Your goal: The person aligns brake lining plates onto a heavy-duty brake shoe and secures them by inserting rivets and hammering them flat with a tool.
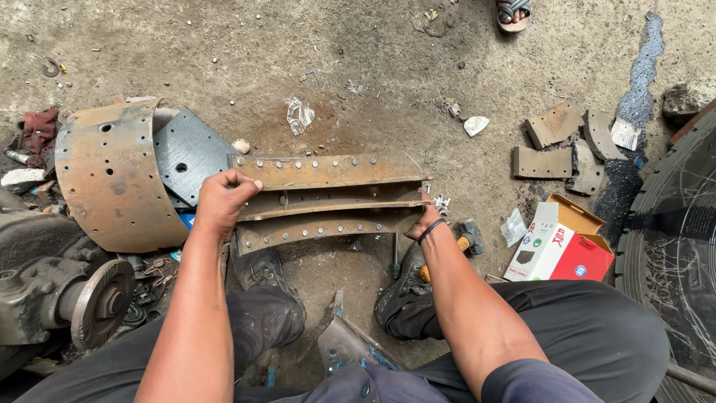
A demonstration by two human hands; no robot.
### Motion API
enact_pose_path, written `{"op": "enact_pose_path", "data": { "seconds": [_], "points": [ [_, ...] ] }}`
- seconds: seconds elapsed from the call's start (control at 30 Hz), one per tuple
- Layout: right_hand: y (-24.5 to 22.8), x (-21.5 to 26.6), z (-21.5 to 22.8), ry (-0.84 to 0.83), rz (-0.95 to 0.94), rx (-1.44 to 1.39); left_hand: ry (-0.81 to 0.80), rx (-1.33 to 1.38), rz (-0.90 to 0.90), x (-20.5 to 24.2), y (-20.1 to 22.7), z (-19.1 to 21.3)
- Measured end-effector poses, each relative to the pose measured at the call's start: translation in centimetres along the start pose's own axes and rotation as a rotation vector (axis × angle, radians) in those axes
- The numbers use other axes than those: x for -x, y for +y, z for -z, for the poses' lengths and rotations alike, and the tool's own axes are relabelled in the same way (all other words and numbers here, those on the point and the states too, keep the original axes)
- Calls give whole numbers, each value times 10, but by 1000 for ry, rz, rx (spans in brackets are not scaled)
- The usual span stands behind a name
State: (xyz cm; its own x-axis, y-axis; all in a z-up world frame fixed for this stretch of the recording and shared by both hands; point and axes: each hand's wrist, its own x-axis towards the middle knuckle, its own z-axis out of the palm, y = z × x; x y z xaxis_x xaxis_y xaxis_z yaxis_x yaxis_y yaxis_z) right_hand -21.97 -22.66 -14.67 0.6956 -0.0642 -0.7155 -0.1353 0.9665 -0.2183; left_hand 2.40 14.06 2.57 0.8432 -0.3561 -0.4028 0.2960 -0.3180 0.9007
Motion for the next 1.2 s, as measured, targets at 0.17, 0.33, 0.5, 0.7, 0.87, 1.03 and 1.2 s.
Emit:
{"op": "enact_pose_path", "data": {
  "seconds": [0.17,0.33,0.5,0.7,0.87,1.03,1.2],
  "points": [
    [1,-10,3,-73,-21,23,-3,-5,-37,-3,-2,5],
    [11,-9,5,1,-45,22,-16,5,-20,-4,-9,12],
    [23,-9,0,-51,-54,25,-1,-6,-3,0,-13,19],
    [24,-2,-6,-70,-52,32,2,-13,3,6,-14,19],
    [27,-9,-4,54,13,38,21,-66,8,12,-6,15],
    [15,-33,18,249,178,-45,77,-181,117,11,32,-6],
    [-24,-33,16,652,620,210,170,-465,4,19,87,-64]
  ]
}}
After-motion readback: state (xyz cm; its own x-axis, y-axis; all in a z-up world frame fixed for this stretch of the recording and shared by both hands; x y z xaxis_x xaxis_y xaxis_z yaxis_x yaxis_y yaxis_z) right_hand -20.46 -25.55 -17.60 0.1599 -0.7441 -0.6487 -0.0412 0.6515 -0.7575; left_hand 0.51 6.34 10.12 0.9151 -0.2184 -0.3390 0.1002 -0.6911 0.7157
